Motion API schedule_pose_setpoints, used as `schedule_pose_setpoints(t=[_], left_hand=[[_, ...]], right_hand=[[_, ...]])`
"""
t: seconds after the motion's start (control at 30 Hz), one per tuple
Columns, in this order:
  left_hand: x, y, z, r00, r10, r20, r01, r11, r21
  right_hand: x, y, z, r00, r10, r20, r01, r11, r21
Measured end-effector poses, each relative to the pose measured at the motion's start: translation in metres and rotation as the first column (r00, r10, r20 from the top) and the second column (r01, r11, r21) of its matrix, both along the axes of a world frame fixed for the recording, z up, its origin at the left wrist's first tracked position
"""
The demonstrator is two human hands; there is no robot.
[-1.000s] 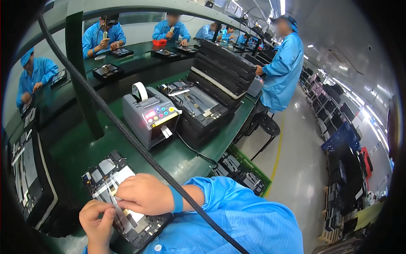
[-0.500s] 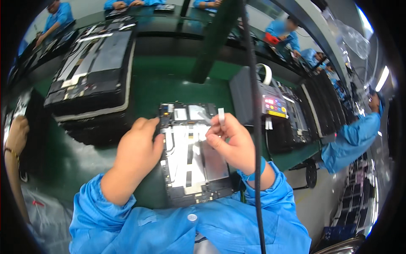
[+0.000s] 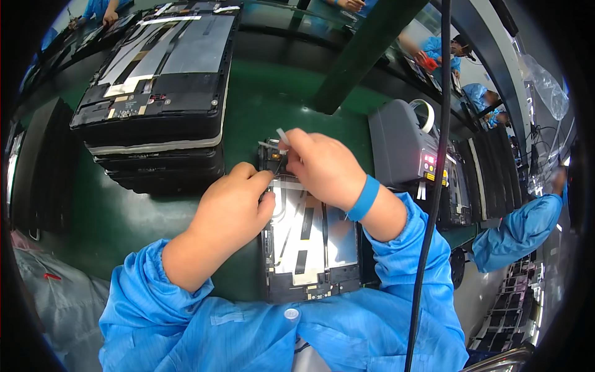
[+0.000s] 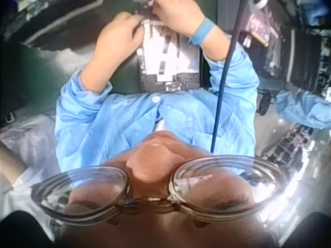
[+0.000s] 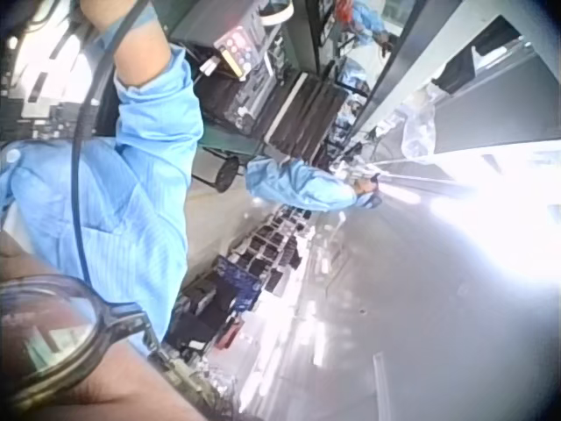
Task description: The person applies white adhesive strips to the internal components of a disassembled electronic device, likely a laptop. They repeatedly peel backing layers from the strips and press them onto specific areas of the device's chassis. The person handles multiple units sequentially, placing finished units into a stack.
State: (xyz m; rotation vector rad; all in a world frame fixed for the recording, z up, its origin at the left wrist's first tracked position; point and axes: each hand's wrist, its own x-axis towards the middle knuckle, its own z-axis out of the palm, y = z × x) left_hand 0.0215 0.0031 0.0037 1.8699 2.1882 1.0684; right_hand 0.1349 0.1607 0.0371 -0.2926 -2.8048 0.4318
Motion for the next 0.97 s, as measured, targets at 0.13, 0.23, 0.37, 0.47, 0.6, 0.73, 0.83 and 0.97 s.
schedule_pose_setpoints(t=[0.13,0.23,0.37,0.47,0.6,0.73,0.83,0.97], left_hand=[[0.000,0.002,0.001,1.000,-0.008,-0.021,0.008,0.999,-0.032],[0.000,0.004,-0.001,1.000,-0.016,-0.021,0.016,1.000,-0.011],[0.000,0.004,-0.003,1.000,-0.008,-0.015,0.008,1.000,-0.021],[0.000,0.004,-0.003,0.999,-0.008,-0.041,0.007,0.999,-0.033],[-0.001,0.003,0.001,0.998,-0.028,-0.056,0.023,0.996,-0.085],[-0.001,0.004,0.001,0.998,-0.035,-0.049,0.031,0.997,-0.077],[-0.003,0.005,-0.003,1.000,-0.026,0.016,0.027,0.998,-0.050],[-0.005,0.009,-0.006,0.978,0.007,0.206,0.012,0.996,-0.091]], right_hand=[[0.002,-0.002,0.017,0.998,0.038,0.057,-0.031,0.991,-0.128],[0.007,-0.002,0.008,0.995,0.075,0.068,-0.077,0.997,0.025],[-0.003,0.004,0.006,0.997,0.073,0.011,-0.073,0.997,-0.029],[-0.015,0.007,0.006,0.993,0.114,-0.026,-0.114,0.993,0.011],[-0.021,0.014,-0.005,0.995,0.098,0.006,-0.098,0.995,0.022],[-0.017,0.007,-0.003,0.988,-0.075,0.133,0.086,0.993,-0.078],[-0.015,0.004,-0.002,0.971,-0.165,0.173,0.192,0.970,-0.152],[-0.014,0.001,0.003,0.946,-0.241,0.219,0.300,0.907,-0.297]])
